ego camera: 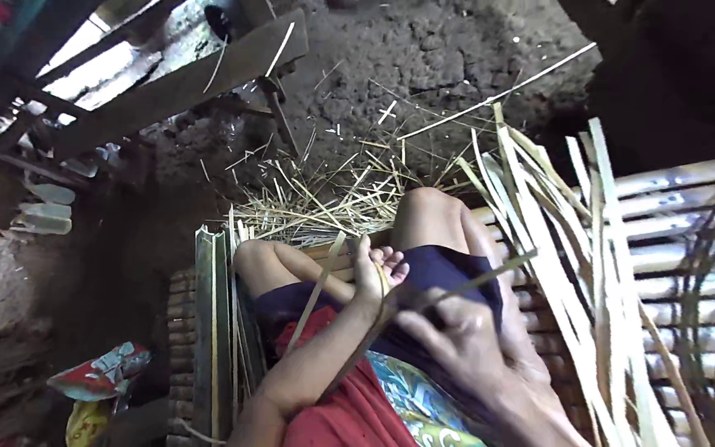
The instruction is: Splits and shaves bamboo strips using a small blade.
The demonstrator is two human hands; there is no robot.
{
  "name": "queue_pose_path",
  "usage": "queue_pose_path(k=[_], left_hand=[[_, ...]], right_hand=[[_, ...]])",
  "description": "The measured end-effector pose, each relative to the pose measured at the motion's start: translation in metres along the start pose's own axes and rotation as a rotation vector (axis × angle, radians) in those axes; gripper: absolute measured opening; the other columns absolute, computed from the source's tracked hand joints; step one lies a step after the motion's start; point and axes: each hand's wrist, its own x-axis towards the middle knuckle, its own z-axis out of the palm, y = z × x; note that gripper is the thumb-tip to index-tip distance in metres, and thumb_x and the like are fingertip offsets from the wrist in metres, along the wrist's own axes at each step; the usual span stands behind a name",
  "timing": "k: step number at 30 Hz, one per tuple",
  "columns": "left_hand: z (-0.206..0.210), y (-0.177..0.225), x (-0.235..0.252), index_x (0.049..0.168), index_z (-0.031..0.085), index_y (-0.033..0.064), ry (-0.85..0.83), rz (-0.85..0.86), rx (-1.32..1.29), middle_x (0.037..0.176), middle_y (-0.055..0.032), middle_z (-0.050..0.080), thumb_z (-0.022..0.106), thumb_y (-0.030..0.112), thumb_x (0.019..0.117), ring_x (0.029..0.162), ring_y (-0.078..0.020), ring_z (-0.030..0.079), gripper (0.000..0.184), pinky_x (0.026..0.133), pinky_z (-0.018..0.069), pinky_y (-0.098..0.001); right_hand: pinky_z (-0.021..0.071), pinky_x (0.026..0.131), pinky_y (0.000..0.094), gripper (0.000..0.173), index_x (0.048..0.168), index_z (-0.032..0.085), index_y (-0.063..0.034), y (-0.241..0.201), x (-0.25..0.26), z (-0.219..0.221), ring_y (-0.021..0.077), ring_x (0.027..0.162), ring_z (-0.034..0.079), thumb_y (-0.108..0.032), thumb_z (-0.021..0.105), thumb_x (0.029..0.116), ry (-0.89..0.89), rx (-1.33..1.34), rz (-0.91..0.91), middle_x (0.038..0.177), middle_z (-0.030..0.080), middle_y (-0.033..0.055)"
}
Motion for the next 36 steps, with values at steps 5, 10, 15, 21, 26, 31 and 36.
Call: queue_pose_path(k=[5, 10, 15, 21, 26, 31, 36], left_hand=[[-0.013, 0.008, -0.004, 0.107, 0.066, 0.0120, -0.783, 0.014, 0.325, 0.099, 0.0040, 0.071, 0.029, 0.033, 0.1072, 0.091, -0.0021, 0.067, 0.043, 0.082, 0.0548, -0.0206], [0.006, 0.006, -0.019, 0.093, 0.056, 0.0109, -0.123, 0.061, 0.034, 0.082, 0.0013, 0.059, 0.035, 0.029, 0.1117, 0.075, -0.0076, 0.061, 0.034, 0.071, 0.0526, -0.0229], [-0.007, 0.020, 0.002, 0.092, 0.056, 0.0139, -0.396, -0.026, 0.076, 0.087, -0.0005, 0.068, 0.026, 0.034, 0.1119, 0.085, -0.0127, 0.069, 0.042, 0.082, 0.0569, -0.0307], [0.005, 0.009, -0.032, 0.098, 0.056, 0.0049, -0.295, 0.137, 0.073, 0.083, 0.0004, 0.059, 0.030, 0.016, 0.1112, 0.078, -0.0060, 0.061, 0.031, 0.076, 0.0534, -0.0210], [0.002, 0.034, -0.008, 0.087, 0.052, 0.0124, -0.187, 0.068, -0.069, 0.082, -0.0020, 0.061, 0.033, 0.029, 0.1125, 0.079, -0.0146, 0.064, 0.036, 0.080, 0.0553, -0.0304], [-0.013, 0.023, -0.032, 0.095, 0.061, 0.0127, -0.707, 0.167, 0.172, 0.089, 0.0063, 0.066, 0.028, 0.012, 0.1046, 0.084, -0.0005, 0.062, 0.034, 0.082, 0.0527, -0.0200], [0.001, 0.047, -0.030, 0.095, 0.051, 0.0078, 0.021, 0.185, -0.178, 0.083, -0.0029, 0.055, 0.029, 0.028, 0.1137, 0.078, -0.0142, 0.060, 0.036, 0.077, 0.0525, -0.0288]], right_hand=[[0.0558, 0.073, 0.0208, 0.045, 0.091, 0.073, 0.0005, 0.005, 0.011, -0.003, 0.0028, 0.078, 0.067, -0.043, 0.067, 0.0973, 0.067, 0.009, -0.082, 0.084, 0.073, 0.0076], [0.0556, 0.071, 0.0179, 0.048, 0.096, 0.072, 0.0039, 0.008, 0.023, -0.011, -0.0015, 0.076, 0.065, -0.043, 0.066, 0.0968, 0.089, 0.022, -0.038, 0.084, 0.072, 0.0057], [0.0557, 0.067, 0.0218, 0.049, 0.085, 0.072, -0.0013, 0.000, 0.016, 0.005, 0.0049, 0.072, 0.068, -0.049, 0.066, 0.0966, 0.021, -0.033, -0.166, 0.078, 0.073, 0.0085], [0.0535, 0.061, 0.0164, 0.051, 0.095, 0.069, 0.0030, 0.013, 0.030, -0.015, -0.0049, 0.066, 0.061, -0.048, 0.066, 0.0961, 0.153, 0.010, -0.038, 0.078, 0.068, 0.0009], [0.0528, 0.065, 0.0166, 0.045, 0.082, 0.067, -0.0057, -0.008, 0.011, 0.017, 0.0038, 0.069, 0.067, -0.049, 0.067, 0.0961, 0.027, -0.051, -0.252, 0.075, 0.071, 0.0054], [0.0556, 0.074, 0.0178, 0.052, 0.095, 0.070, 0.0045, 0.008, 0.047, -0.011, -0.0020, 0.079, 0.066, -0.047, 0.070, 0.0941, 0.154, -0.022, -0.195, 0.084, 0.072, 0.0059], [0.0544, 0.064, 0.0170, 0.047, 0.084, 0.068, -0.0055, -0.015, 0.026, 0.022, 0.0008, 0.069, 0.066, -0.051, 0.066, 0.0956, 0.002, 0.033, -0.261, 0.074, 0.070, 0.0029]])
